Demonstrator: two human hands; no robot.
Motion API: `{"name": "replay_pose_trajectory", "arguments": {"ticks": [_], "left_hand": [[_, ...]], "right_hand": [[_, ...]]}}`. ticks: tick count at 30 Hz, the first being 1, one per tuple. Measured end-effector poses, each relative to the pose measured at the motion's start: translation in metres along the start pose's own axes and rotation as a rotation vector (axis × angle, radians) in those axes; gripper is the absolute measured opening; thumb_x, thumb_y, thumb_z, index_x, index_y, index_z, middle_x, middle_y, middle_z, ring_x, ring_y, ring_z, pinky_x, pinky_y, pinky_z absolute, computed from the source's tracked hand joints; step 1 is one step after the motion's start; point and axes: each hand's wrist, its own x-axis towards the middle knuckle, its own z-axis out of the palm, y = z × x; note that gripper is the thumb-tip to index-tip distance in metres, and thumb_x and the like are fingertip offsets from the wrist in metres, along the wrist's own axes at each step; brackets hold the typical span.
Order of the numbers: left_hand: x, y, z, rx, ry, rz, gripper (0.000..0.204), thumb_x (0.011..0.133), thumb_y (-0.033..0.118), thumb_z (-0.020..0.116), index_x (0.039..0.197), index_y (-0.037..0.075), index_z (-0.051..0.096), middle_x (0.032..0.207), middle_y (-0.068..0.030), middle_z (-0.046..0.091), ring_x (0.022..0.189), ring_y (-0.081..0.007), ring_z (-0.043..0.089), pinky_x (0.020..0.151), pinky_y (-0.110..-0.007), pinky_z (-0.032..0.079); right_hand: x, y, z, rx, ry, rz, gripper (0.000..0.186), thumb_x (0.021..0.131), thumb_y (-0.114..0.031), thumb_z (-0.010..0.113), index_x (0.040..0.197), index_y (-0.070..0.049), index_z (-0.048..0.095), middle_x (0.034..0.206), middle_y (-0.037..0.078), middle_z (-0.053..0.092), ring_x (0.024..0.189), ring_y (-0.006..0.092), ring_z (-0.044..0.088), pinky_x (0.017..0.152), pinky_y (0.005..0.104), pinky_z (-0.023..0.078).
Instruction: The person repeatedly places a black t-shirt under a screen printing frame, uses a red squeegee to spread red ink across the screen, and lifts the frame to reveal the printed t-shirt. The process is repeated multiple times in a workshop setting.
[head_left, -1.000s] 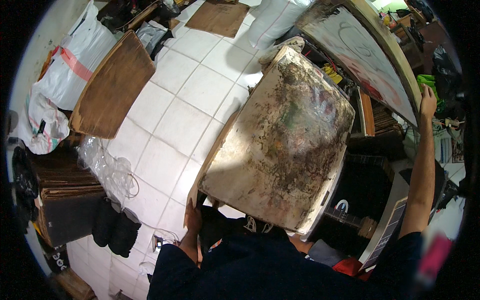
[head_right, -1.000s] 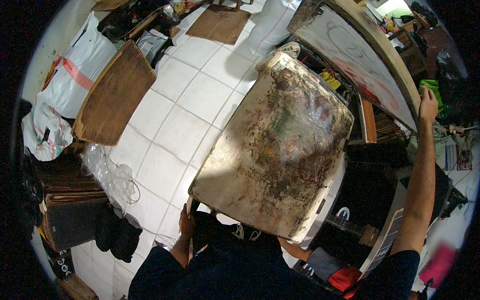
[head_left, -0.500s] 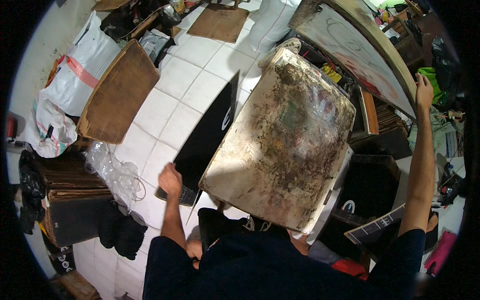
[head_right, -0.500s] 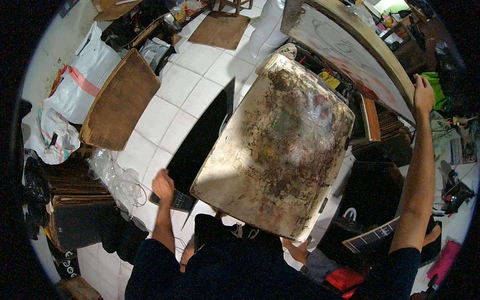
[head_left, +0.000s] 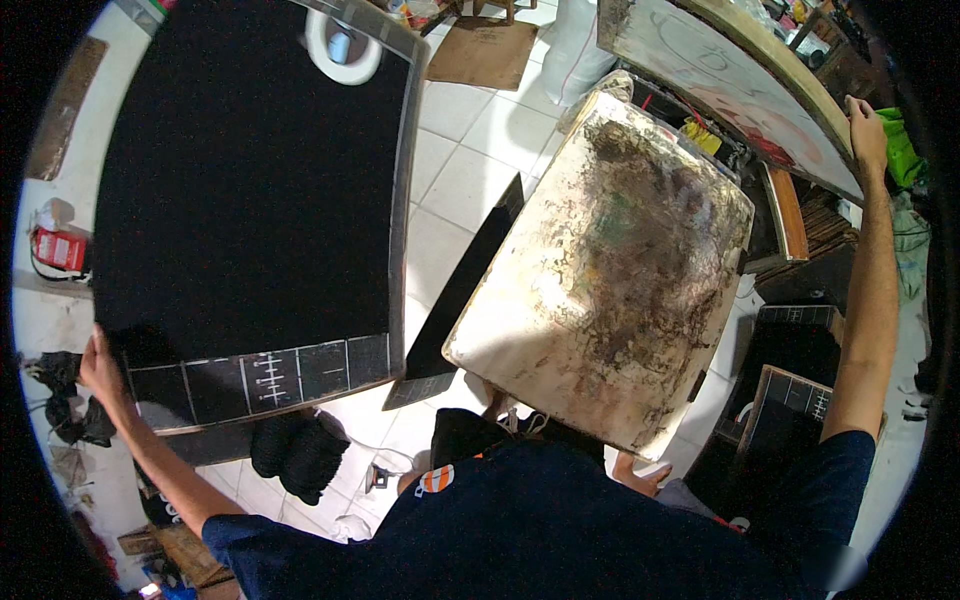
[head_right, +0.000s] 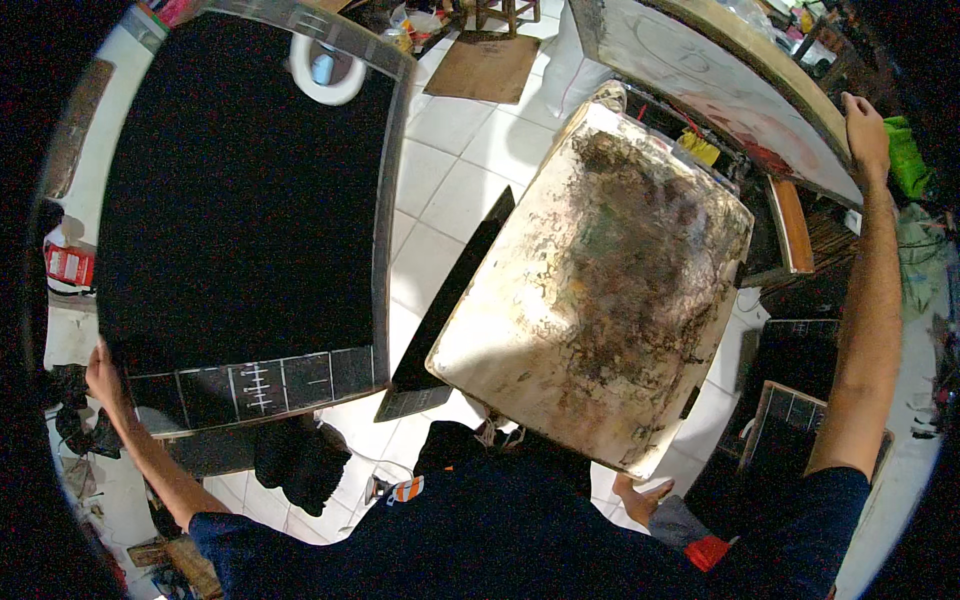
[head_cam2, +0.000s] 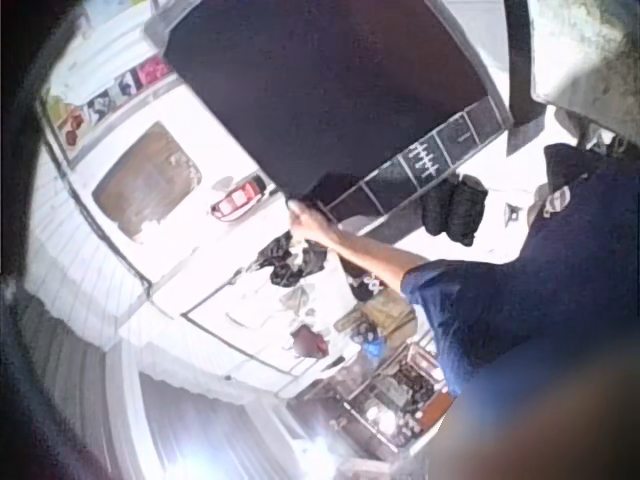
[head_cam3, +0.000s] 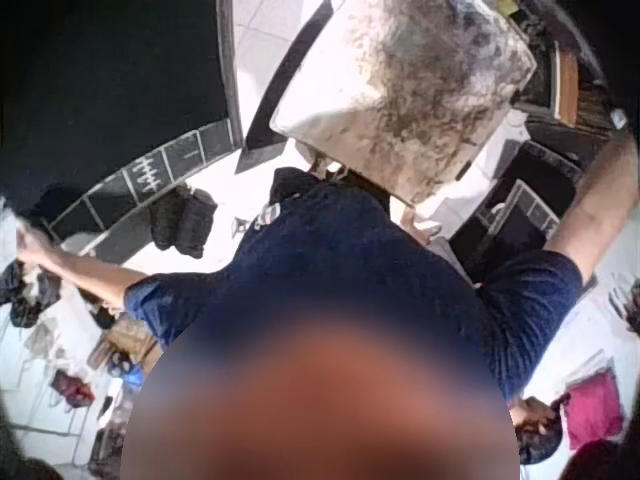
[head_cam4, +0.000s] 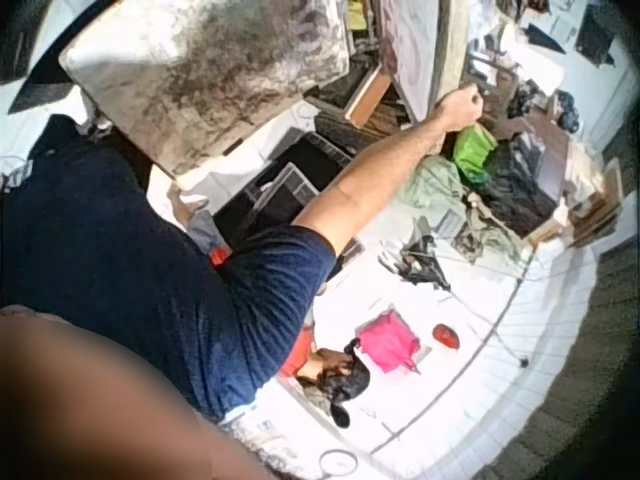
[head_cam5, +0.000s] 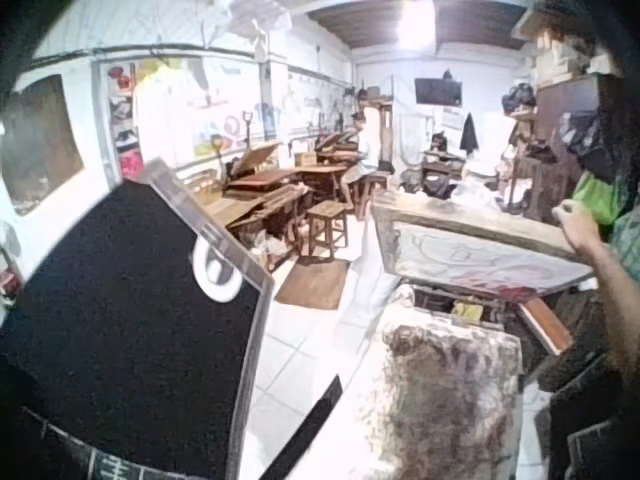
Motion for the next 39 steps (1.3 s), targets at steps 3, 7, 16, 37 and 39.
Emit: {"name": "replay_pose_trajectory", "arguments": {"ticks": [3,7,16,37,39], "left_hand": [[0.032,-0.042,-0.033,-0.162,-0.102,-0.198,0.048,0.104,0.041,0.061,0.108,-0.006,0.073,0.094,-0.0079,0.073,0.079,-0.0144,0.060,0.072,-0.032,0.049],[-0.017,-0.092,0.044,-0.012,-0.035,-0.235,0.041,0.100,0.042,0.065,0.092,0.001,0.069,0.086,-0.0008,0.062,0.078,-0.0189,0.052,0.076,-0.036,0.044],[-0.268,-0.073,0.311,-0.264,-0.440,-0.321,0.041,0.102,0.026,0.062,0.065,0.014,0.047,0.067,0.0082,0.042,0.065,-0.0086,0.036,0.057,-0.031,0.026],[-0.388,0.097,0.450,0.107,-1.078,0.150,0.057,0.073,0.036,0.093,0.077,0.002,0.047,0.065,-0.0062,0.050,0.059,-0.0224,0.046,0.060,-0.042,0.045],[-0.386,0.101,0.456,0.165,-1.083,0.147,0.056,0.073,0.035,0.093,0.079,0.002,0.048,0.065,-0.0066,0.052,0.060,-0.0225,0.049,0.061,-0.041,0.046]], "right_hand": [[-0.004,-0.002,0.000,-0.001,0.009,-0.017,0.056,0.098,-0.053,0.050,0.129,-0.009,0.067,0.124,0.019,0.070,0.117,0.0377,0.065,0.100,0.0421,0.047],[-0.007,-0.007,-0.003,-0.081,0.008,0.005,0.059,0.097,-0.055,0.049,0.131,-0.009,0.066,0.126,0.020,0.069,0.119,0.0380,0.064,0.101,0.0439,0.046],[-0.044,-0.034,-0.010,-0.088,0.093,0.000,0.046,0.096,-0.050,0.053,0.122,-0.016,0.070,0.116,0.018,0.072,0.109,0.0378,0.068,0.093,0.0433,0.050],[-0.074,-0.072,-0.027,0.009,0.173,0.086,0.044,0.086,-0.044,0.057,0.106,-0.009,0.077,0.111,0.022,0.073,0.107,0.0397,0.069,0.095,0.0468,0.053],[-0.070,-0.072,-0.028,0.027,0.165,0.068,0.046,0.087,-0.044,0.057,0.108,-0.009,0.076,0.113,0.024,0.072,0.109,0.0408,0.068,0.096,0.0467,0.052]]}}
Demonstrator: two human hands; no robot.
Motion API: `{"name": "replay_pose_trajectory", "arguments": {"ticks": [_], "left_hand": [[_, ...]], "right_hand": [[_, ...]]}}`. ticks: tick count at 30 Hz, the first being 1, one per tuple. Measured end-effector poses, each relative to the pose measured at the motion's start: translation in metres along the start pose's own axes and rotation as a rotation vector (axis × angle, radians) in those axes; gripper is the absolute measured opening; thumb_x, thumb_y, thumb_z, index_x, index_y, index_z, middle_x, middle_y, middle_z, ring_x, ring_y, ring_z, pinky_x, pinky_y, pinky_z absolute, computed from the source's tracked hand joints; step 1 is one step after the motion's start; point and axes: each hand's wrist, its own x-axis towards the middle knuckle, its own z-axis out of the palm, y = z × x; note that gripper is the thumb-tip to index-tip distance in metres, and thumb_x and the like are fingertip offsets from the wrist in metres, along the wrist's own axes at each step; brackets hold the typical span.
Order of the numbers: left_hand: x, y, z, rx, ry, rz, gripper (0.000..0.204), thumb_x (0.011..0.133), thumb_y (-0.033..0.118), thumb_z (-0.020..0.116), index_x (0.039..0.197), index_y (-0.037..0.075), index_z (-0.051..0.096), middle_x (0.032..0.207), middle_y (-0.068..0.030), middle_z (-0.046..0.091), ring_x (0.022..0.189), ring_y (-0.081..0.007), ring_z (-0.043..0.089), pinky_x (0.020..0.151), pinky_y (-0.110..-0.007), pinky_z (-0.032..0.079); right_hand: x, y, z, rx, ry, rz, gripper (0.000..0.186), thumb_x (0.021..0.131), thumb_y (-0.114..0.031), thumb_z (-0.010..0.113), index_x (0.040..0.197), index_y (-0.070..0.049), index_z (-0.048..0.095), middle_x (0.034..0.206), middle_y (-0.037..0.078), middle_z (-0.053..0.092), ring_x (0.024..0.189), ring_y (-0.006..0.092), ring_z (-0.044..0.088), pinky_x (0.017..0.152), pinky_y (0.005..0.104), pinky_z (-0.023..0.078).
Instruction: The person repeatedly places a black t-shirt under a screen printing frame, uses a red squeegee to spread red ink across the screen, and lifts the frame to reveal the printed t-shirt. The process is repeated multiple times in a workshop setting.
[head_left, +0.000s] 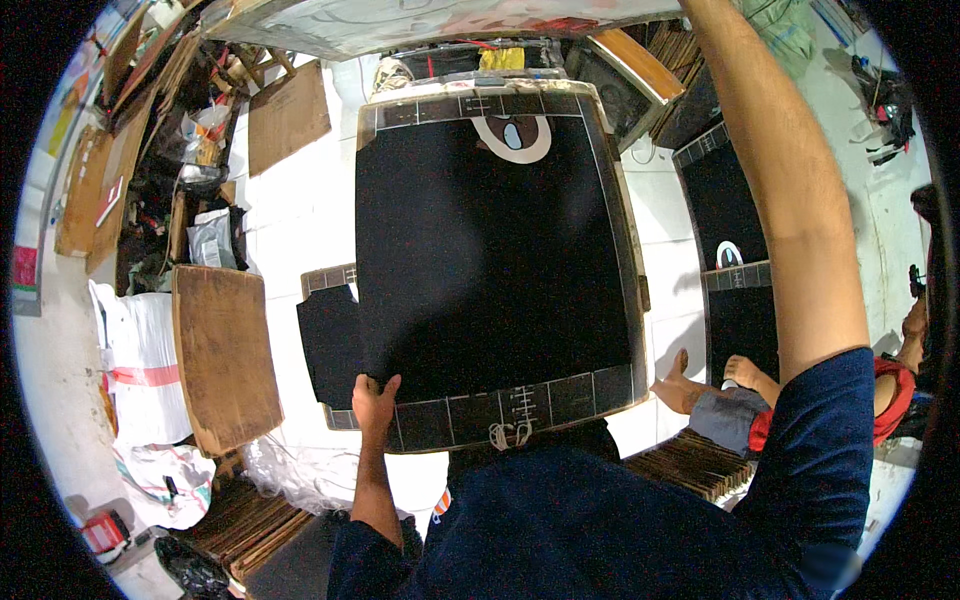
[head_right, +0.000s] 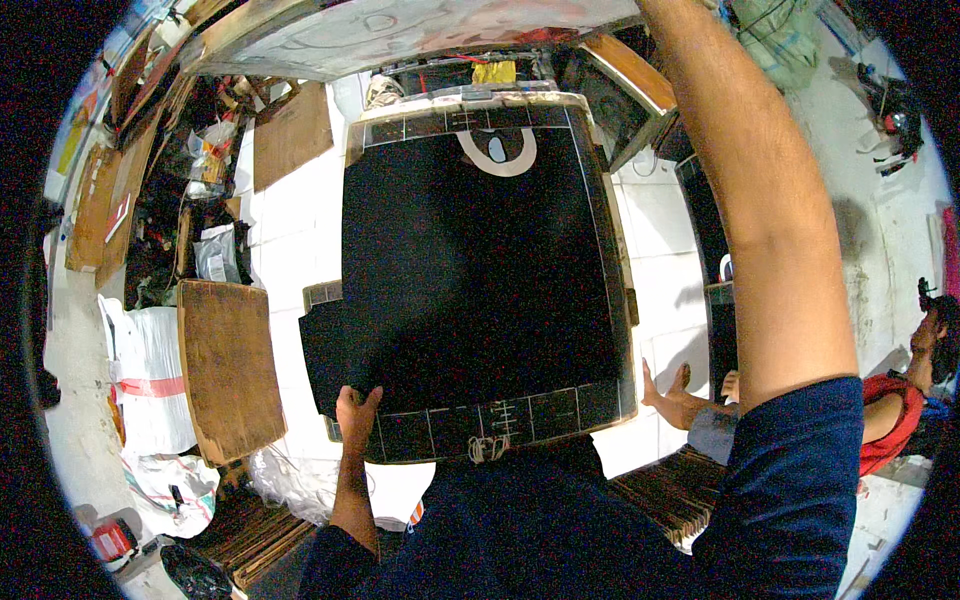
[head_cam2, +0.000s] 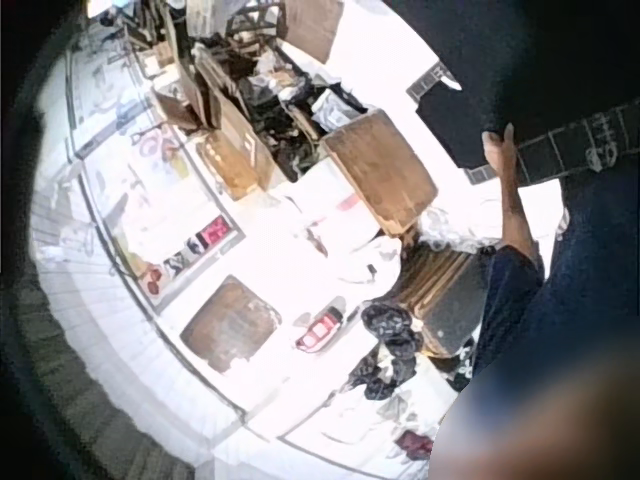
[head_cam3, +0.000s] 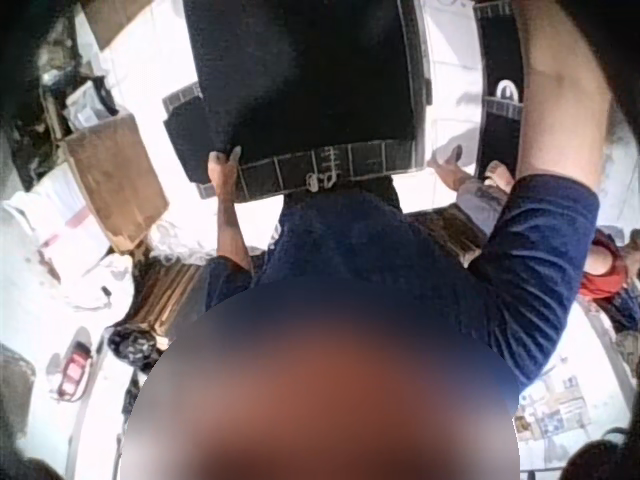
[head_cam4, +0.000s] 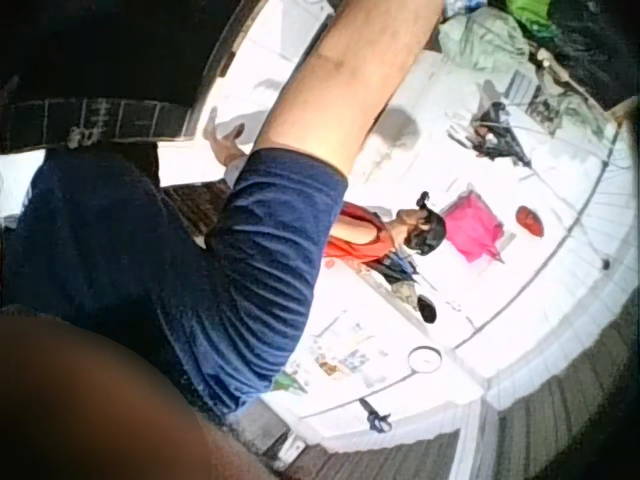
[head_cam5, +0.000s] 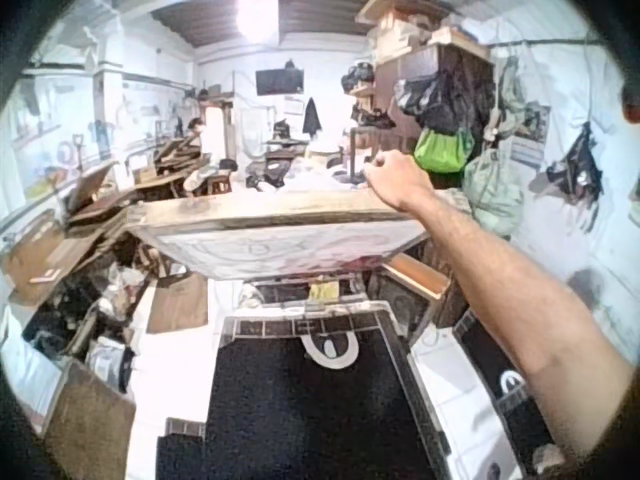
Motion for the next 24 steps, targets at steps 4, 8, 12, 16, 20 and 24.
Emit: {"name": "replay_pose_trajectory", "arguments": {"ticks": [4,8,12,16,20,24], "left_hand": [[0.009,0.008,0.002,-0.055,0.042,0.010,0.058,0.073,0.037,0.093,0.094,0.003,0.051,0.074,-0.0080,0.058,0.067,-0.0243,0.056,0.069,-0.040,0.050],[0.013,0.008,0.004,-0.019,0.014,-0.086,0.066,0.073,0.040,0.093,0.107,0.004,0.050,0.083,-0.0089,0.064,0.076,-0.0286,0.063,0.079,-0.041,0.053],[0.025,-0.010,0.015,0.171,-0.014,-0.132,0.072,0.069,0.047,0.094,0.109,0.004,0.052,0.097,-0.0132,0.067,0.091,-0.0321,0.066,0.084,-0.045,0.053],[0.039,-0.014,0.019,0.209,-0.155,-0.071,0.082,0.066,0.051,0.094,0.115,0.000,0.054,0.121,-0.0226,0.059,0.114,-0.0372,0.060,0.091,-0.047,0.052],[0.056,0.062,-0.014,-0.064,0.179,0.204,0.083,0.079,0.044,0.087,0.135,-0.004,0.049,0.129,-0.0231,0.058,0.121,-0.0373,0.058,0.101,-0.045,0.048],[0.078,0.198,-0.063,-1.134,-0.069,0.364,0.070,0.100,0.049,0.064,0.147,0.001,0.043,0.145,-0.0197,0.050,0.135,-0.0316,0.050,0.110,-0.046,0.042]], "right_hand": [[0.009,0.002,0.003,0.016,0.042,0.011,0.047,0.090,-0.047,0.057,0.111,-0.010,0.077,0.116,0.023,0.072,0.112,0.0409,0.067,0.098,0.0464,0.052],[0.016,0.004,0.005,0.017,0.022,-0.010,0.046,0.090,-0.047,0.057,0.110,-0.011,0.077,0.116,0.022,0.072,0.112,0.0400,0.068,0.098,0.0467,0.052],[0.013,0.001,0.002,0.048,0.020,-0.008,0.045,0.089,-0.047,0.056,0.111,-0.014,0.077,0.118,0.022,0.072,0.111,0.0394,0.068,0.098,0.0457,0.052],[-0.011,-0.002,0.001,-0.016,0.028,0.032,0.040,0.086,-0.042,0.058,0.105,-0.013,0.077,0.111,0.018,0.074,0.104,0.0374,0.070,0.093,0.0453,0.055],[-0.067,0.012,0.008,0.041,0.036,0.048,0.038,0.090,-0.042,0.054,0.098,-0.012,0.077,0.104,0.017,0.075,0.101,0.0365,0.071,0.088,0.0499,0.054],[-0.168,0.043,0.035,0.149,-0.046,-0.053,0.028,0.096,-0.033,0.059,0.106,-0.010,0.072,0.100,0.015,0.074,0.095,0.0348,0.070,0.082,0.0417,0.054]]}}
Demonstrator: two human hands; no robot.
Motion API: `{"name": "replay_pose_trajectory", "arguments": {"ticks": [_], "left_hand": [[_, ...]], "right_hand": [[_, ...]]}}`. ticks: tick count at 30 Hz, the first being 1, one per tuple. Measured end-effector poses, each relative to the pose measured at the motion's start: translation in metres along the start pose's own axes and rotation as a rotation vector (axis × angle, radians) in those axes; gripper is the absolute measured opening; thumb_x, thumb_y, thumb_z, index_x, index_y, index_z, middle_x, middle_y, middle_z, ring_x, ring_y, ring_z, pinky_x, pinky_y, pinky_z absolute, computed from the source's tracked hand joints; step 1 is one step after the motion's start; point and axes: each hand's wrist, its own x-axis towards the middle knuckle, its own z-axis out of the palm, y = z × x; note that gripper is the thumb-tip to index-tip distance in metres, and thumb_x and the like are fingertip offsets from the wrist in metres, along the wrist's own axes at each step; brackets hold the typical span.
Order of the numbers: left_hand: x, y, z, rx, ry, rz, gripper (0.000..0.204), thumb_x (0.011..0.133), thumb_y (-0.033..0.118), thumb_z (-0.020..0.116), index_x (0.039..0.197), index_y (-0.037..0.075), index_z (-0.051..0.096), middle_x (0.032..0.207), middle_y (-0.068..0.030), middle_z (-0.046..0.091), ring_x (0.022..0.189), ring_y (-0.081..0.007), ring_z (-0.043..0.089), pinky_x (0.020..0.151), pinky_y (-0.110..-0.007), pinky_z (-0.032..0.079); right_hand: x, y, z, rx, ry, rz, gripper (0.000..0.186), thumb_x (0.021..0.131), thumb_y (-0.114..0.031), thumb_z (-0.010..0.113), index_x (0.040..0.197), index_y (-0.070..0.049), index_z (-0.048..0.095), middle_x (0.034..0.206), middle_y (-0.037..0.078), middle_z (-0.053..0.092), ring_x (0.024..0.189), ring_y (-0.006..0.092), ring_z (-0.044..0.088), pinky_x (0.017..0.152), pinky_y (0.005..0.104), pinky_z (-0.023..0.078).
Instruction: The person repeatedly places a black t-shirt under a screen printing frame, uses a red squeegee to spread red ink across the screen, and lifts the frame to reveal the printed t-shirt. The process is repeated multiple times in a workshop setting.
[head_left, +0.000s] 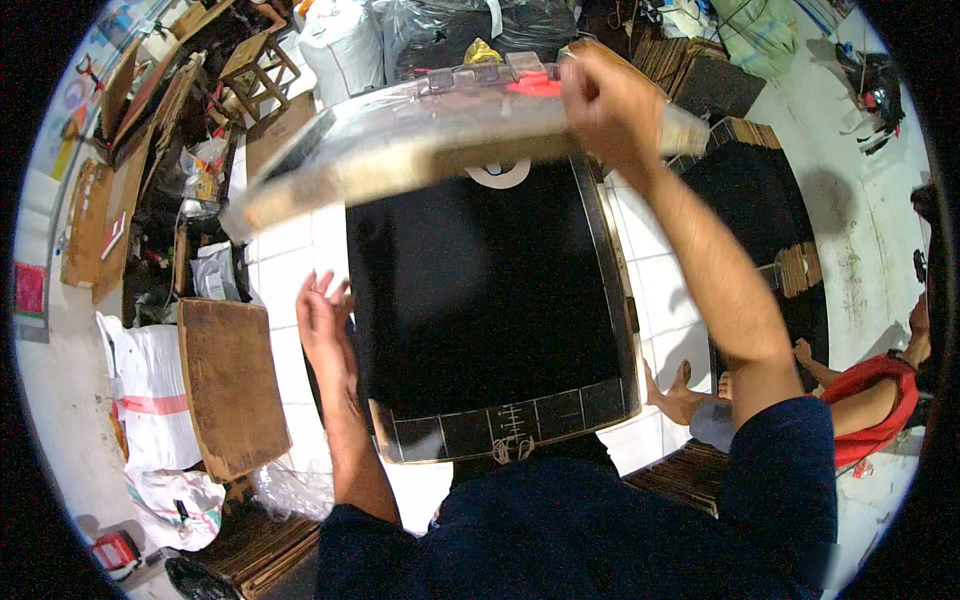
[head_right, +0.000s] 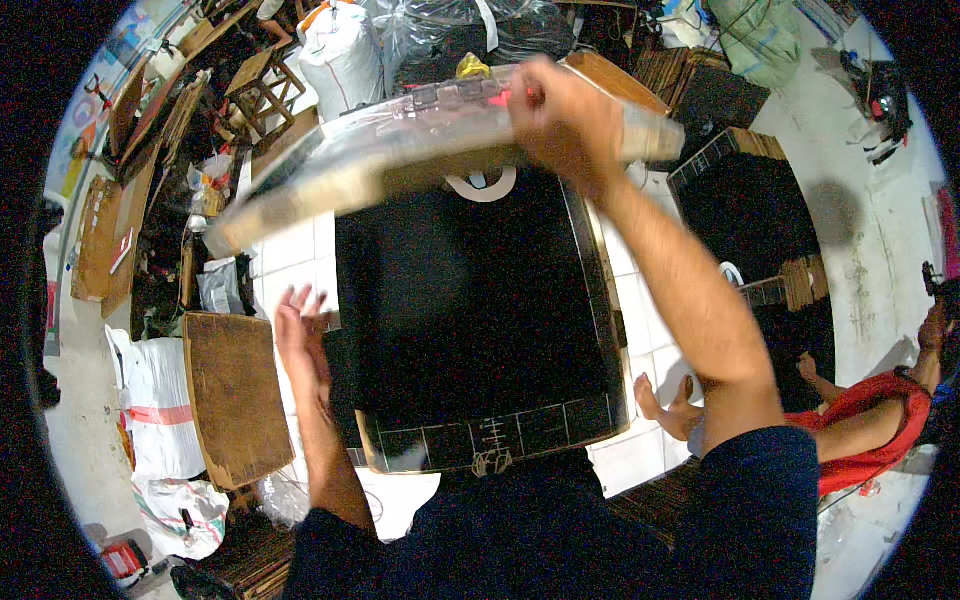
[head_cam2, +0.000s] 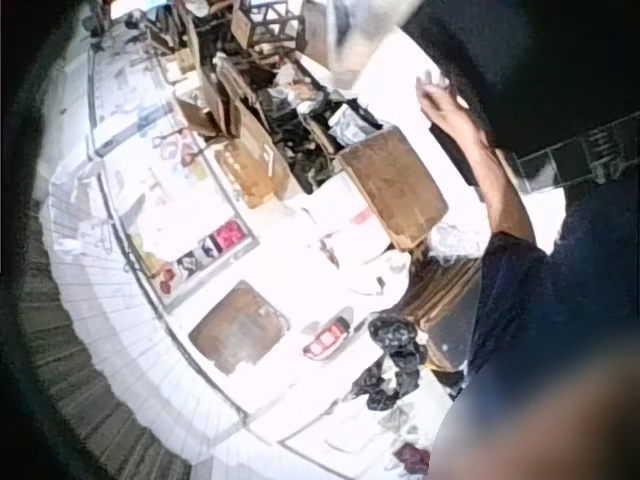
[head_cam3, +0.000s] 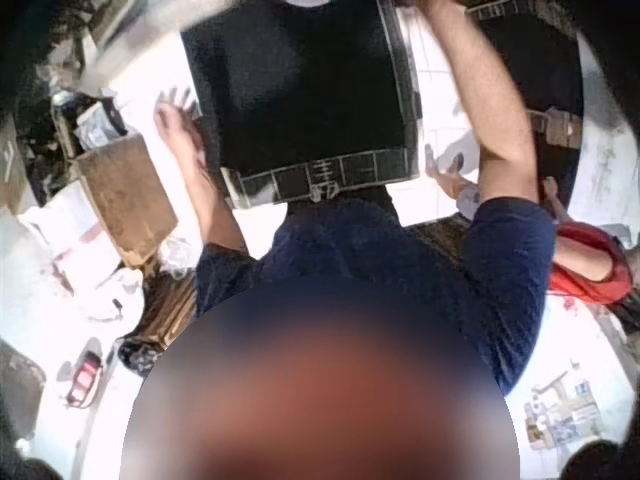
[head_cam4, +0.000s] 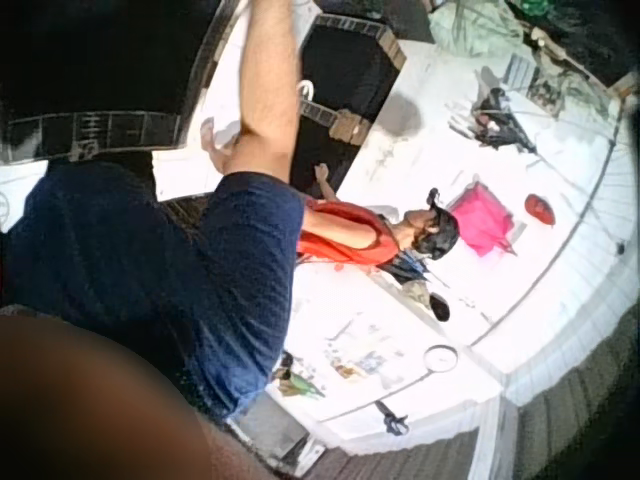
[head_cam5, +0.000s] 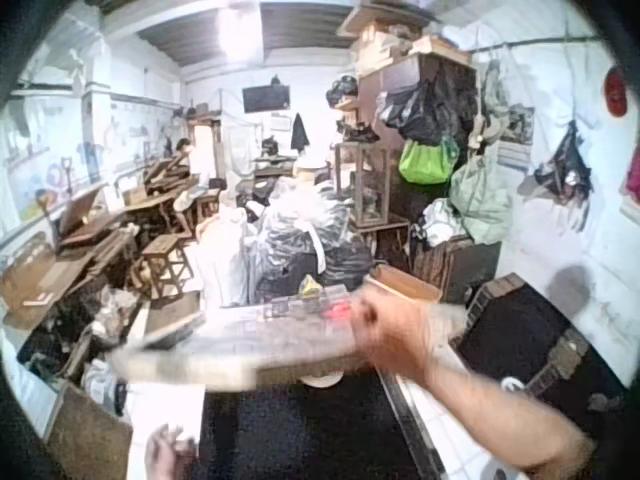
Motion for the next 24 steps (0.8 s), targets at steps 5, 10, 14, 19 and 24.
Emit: {"name": "replay_pose_trajectory", "arguments": {"ticks": [5,10,14,19,24], "left_hand": [[-0.002,-0.009,0.070,-0.428,0.451,-0.482,0.082,0.097,0.066,0.048,0.158,0.013,0.031,0.153,-0.0151,0.040,0.141,-0.0316,0.039,0.118,-0.056,0.027],[-0.025,-0.097,0.047,-0.399,0.557,-0.704,0.083,0.099,0.062,0.048,0.158,0.007,0.028,0.153,-0.0206,0.038,0.141,-0.0365,0.039,0.117,-0.052,0.032],[-0.065,-0.138,0.052,0.670,0.350,-0.282,0.075,0.091,0.049,0.069,0.145,0.002,0.048,0.147,-0.0225,0.047,0.142,-0.0418,0.038,0.115,-0.055,0.035],[-0.065,-0.168,0.068,1.531,-0.215,0.302,0.084,0.081,0.046,0.078,0.147,0.005,0.046,0.155,-0.0208,0.040,0.149,-0.0437,0.029,0.121,-0.061,0.020],[-0.066,-0.189,0.057,1.549,-0.189,0.335,0.090,0.074,0.040,0.080,0.151,0.011,0.042,0.160,-0.0188,0.032,0.152,-0.0417,0.023,0.122,-0.064,0.013]], "right_hand": [[-0.155,0.040,0.059,0.167,-0.126,-0.007,0.015,0.090,-0.020,0.068,0.095,-0.007,0.073,0.091,0.014,0.071,0.089,0.0325,0.067,0.083,0.0426,0.052],[-0.175,0.115,0.134,0.080,-0.358,0.071,0.028,0.084,-0.022,0.075,0.107,-0.008,0.069,0.113,0.013,0.064,0.110,0.0324,0.058,0.096,0.0436,0.047],[-0.081,0.178,0.201,-0.110,-0.280,-0.041,0.053,0.078,-0.022,0.079,0.126,-0.007,0.063,0.124,0.017,0.059,0.119,0.0351,0.056,0.103,0.0469,0.046],[0.028,0.222,0.276,-0.246,-0.207,-0.297,0.079,0.071,-0.016,0.082,0.143,-0.005,0.052,0.142,0.017,0.053,0.133,0.0352,0.050,0.111,0.0470,0.041],[0.076,0.228,0.294,-0.309,-0.534,-0.322,0.084,0.065,-0.014,0.088,0.142,-0.009,0.054,0.148,0.018,0.049,0.138,0.0371,0.045,0.109,0.0447,0.045]]}}
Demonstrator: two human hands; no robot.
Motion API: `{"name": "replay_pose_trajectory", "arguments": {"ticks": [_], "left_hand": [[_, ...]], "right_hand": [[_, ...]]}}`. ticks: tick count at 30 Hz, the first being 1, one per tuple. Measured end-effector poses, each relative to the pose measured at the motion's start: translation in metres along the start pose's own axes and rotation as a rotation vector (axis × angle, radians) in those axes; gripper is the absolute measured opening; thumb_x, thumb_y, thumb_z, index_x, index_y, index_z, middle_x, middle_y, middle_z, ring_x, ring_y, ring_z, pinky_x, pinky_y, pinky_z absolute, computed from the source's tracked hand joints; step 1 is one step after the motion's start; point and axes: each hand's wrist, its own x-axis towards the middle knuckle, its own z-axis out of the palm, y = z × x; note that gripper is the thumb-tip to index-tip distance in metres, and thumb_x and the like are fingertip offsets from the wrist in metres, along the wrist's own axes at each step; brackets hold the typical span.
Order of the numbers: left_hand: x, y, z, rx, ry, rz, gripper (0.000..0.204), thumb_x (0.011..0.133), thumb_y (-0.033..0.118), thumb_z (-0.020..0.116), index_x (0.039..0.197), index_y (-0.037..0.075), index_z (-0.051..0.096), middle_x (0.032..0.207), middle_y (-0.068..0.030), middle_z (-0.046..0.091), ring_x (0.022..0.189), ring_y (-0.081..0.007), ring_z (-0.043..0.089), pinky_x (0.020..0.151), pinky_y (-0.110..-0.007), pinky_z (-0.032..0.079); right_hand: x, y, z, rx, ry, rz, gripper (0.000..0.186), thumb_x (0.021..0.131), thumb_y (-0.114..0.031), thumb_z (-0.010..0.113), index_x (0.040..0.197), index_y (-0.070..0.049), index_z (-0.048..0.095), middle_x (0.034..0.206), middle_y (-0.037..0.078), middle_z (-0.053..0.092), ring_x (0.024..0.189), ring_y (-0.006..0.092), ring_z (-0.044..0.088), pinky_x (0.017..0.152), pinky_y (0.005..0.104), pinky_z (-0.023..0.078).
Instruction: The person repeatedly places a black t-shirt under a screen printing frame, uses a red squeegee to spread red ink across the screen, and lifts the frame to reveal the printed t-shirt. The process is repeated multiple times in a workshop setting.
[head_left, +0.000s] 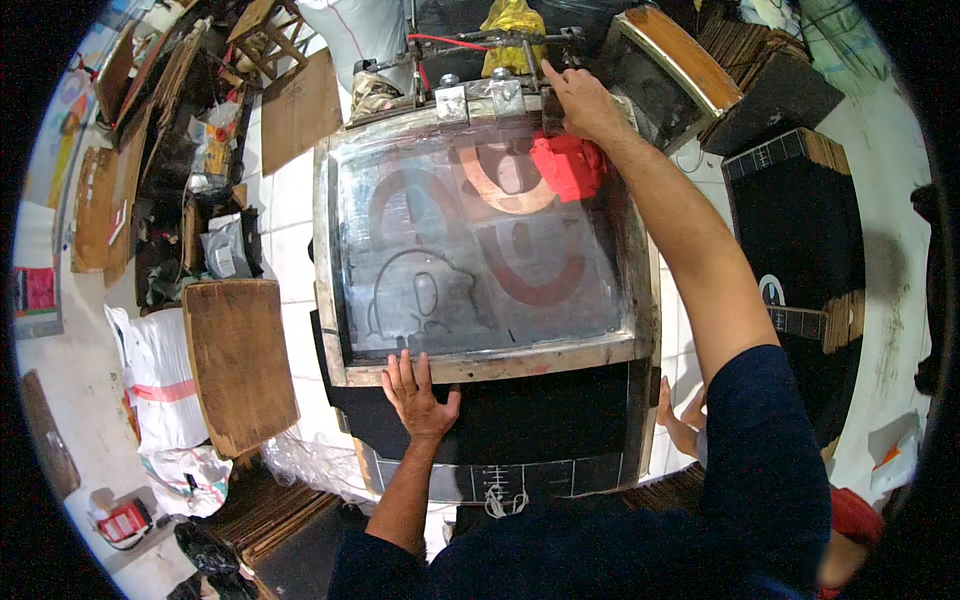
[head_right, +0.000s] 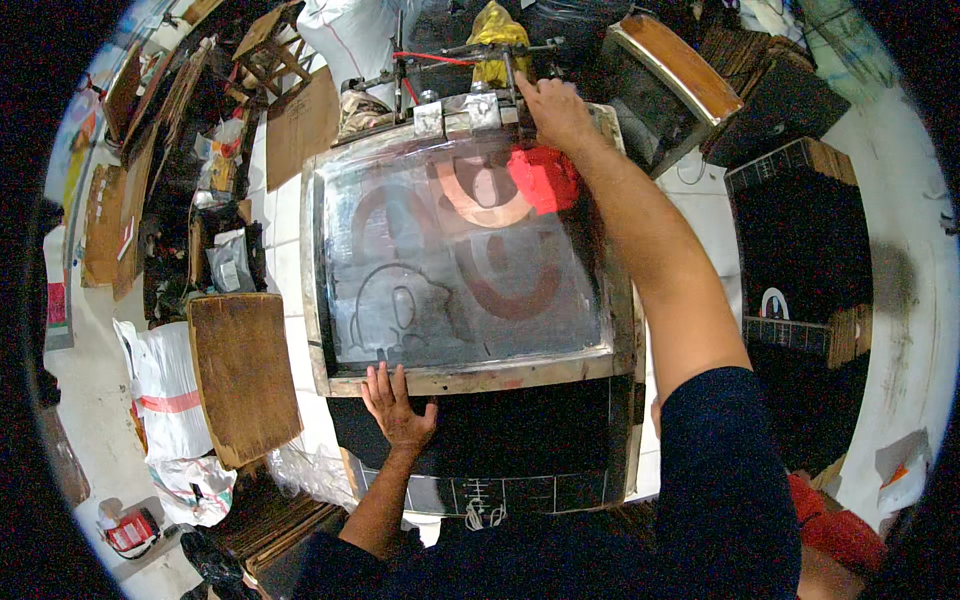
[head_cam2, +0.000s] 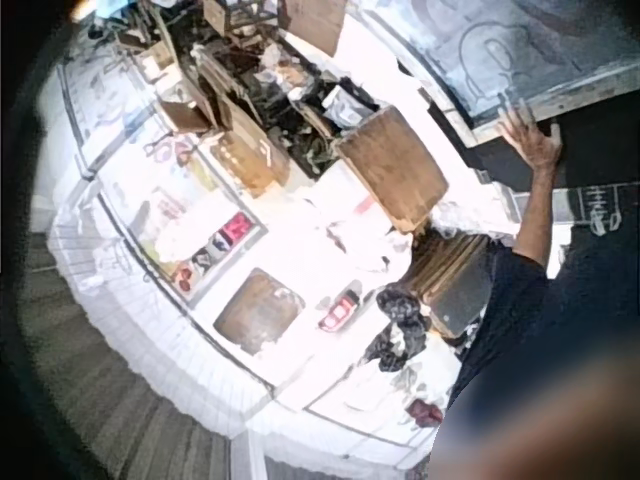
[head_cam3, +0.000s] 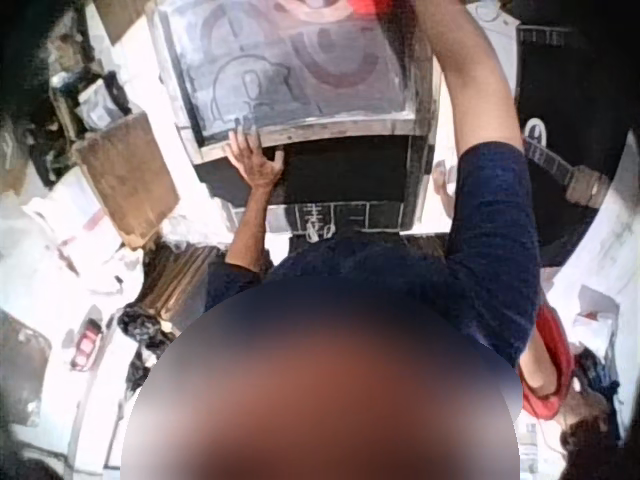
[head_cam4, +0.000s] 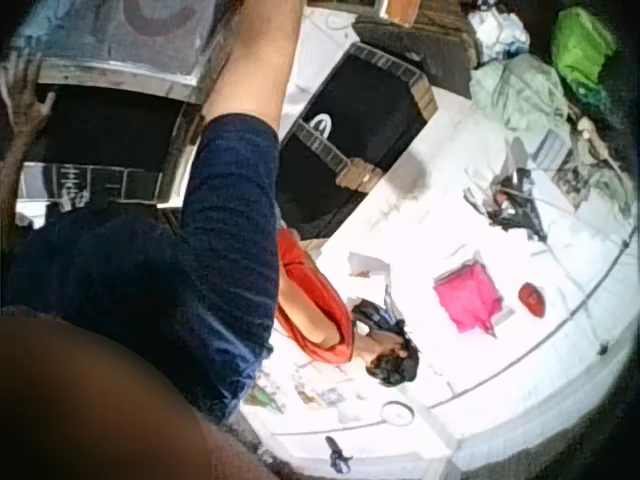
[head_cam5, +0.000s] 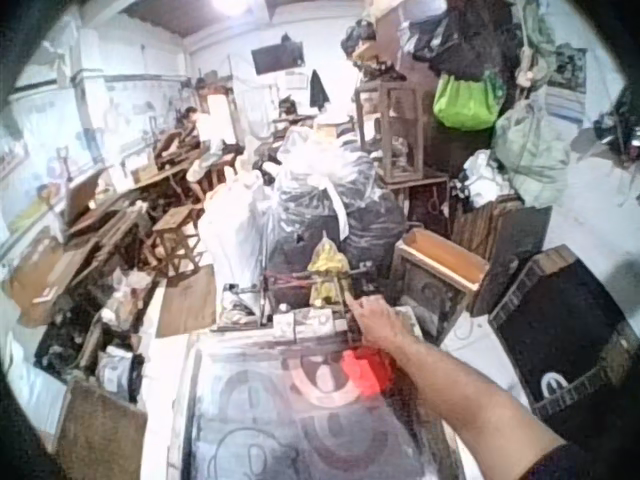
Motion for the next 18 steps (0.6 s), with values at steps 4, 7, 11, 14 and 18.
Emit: {"name": "replay_pose_trajectory", "arguments": {"ticks": [4,7,11,14,18], "left_hand": [[-0.008,-0.006,0.006,0.013,-0.006,-0.011,0.092,0.073,0.038,0.080,0.152,0.012,0.041,0.161,-0.0178,0.031,0.153,-0.0408,0.022,0.123,-0.063,0.013],[-0.006,-0.006,0.006,0.014,0.002,0.004,0.091,0.073,0.037,0.078,0.152,0.012,0.041,0.161,-0.0181,0.032,0.153,-0.0412,0.022,0.123,-0.063,0.013],[-0.003,-0.004,0.003,0.031,-0.009,0.008,0.089,0.074,0.038,0.076,0.152,0.013,0.040,0.160,-0.0186,0.033,0.152,-0.0417,0.023,0.123,-0.062,0.013],[-0.004,-0.005,0.003,0.025,0.028,0.035,0.079,0.080,0.039,0.067,0.149,0.007,0.044,0.158,-0.0208,0.036,0.151,-0.0434,0.025,0.123,-0.063,0.013],[-0.006,-0.008,0.007,0.019,0.030,0.036,0.082,0.078,0.037,0.067,0.151,0.009,0.041,0.159,-0.0203,0.035,0.152,-0.0434,0.025,0.123,-0.063,0.013]], "right_hand": [[-0.004,0.011,-0.014,0.210,-0.270,-0.038,0.064,0.064,-0.013,0.088,0.124,-0.007,0.066,0.131,0.019,0.064,0.124,0.0376,0.059,0.099,0.0464,0.052],[-0.008,0.015,-0.011,0.227,-0.106,-0.043,0.050,0.067,-0.008,0.080,0.116,-0.007,0.070,0.110,0.018,0.073,0.104,0.0380,0.069,0.092,0.0493,0.055],[-0.021,0.005,-0.001,0.161,0.087,0.042,0.046,0.069,-0.003,0.070,0.114,-0.011,0.071,0.104,0.017,0.074,0.097,0.0384,0.071,0.086,0.0491,0.057],[-0.046,-0.010,-0.007,0.152,0.080,-0.004,0.043,0.067,-0.002,0.071,0.108,-0.011,0.069,0.097,0.016,0.073,0.096,0.0369,0.070,0.086,0.0499,0.055],[-0.094,-0.021,-0.022,0.235,0.042,-0.058,0.044,0.065,0.000,0.074,0.107,-0.011,0.067,0.097,0.012,0.072,0.101,0.0352,0.068,0.090,0.0494,0.051]]}}
